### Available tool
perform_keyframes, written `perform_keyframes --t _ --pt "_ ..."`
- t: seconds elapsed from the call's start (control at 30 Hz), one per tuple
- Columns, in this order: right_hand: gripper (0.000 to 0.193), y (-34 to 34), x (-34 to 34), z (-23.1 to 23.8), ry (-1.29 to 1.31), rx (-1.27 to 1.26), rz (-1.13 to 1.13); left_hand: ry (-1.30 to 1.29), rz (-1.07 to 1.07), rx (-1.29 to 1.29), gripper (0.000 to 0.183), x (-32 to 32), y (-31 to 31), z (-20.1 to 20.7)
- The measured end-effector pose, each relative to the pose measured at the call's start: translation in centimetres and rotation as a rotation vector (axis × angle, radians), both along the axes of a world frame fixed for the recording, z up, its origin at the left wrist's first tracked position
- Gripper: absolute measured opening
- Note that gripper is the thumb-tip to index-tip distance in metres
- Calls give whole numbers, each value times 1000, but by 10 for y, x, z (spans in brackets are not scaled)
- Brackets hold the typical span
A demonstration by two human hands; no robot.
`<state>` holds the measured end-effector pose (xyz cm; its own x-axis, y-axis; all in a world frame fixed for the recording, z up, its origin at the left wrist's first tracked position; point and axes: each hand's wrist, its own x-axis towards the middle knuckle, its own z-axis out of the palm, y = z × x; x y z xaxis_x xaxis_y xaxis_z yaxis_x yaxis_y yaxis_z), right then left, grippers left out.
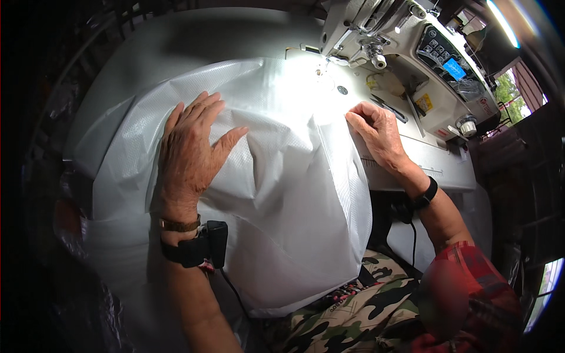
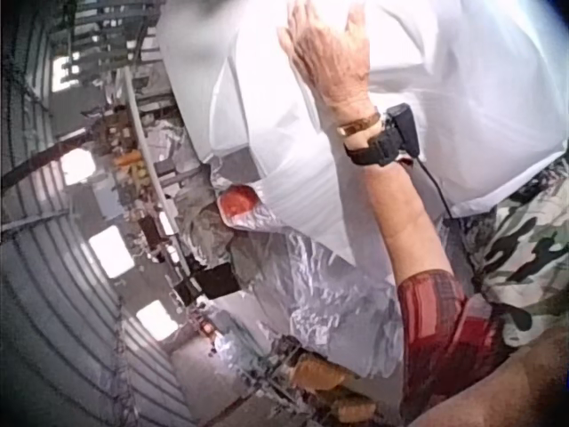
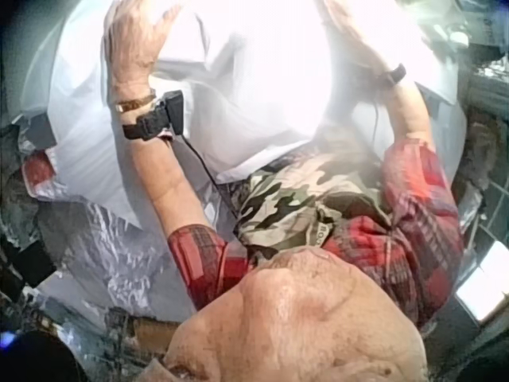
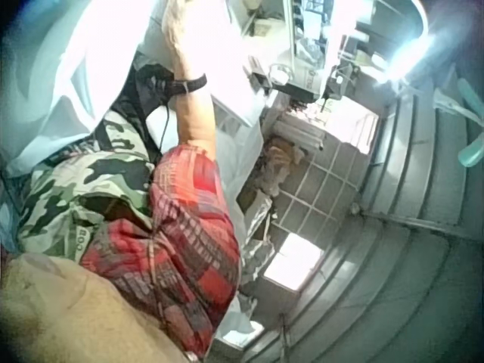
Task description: The recorder is sewing large white plastic sheets using an industrial sewing machine.
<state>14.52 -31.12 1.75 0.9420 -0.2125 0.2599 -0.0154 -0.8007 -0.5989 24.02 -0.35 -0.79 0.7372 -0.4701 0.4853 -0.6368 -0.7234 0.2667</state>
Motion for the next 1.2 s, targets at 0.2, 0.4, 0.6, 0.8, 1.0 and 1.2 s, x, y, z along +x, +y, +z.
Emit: perform_keyframes --t 0.2,0.4,0.6,0.8,1.0,1.2 --pt "20 -3 0 -4 -20 -16 5 -10 2 -26 59 1 -1 -4" --pt "20 -4 -3 -4 -31 19 39 -1 3 -3 59 3 -1 -1" --pt "24 -14 -28 7 54 283 227 12 14 5 56 1 -1 0" --pt "22 -36 -66 3 50 517 314 18 2 -6 50 4 1 -6" --pt "20 -50 -90 -5 -7 658 386 215 -47 -189 37 13 -4 11" --pt "19 -50 -88 -8 -94 636 452 277 -203 -380 29 16 -71 50"
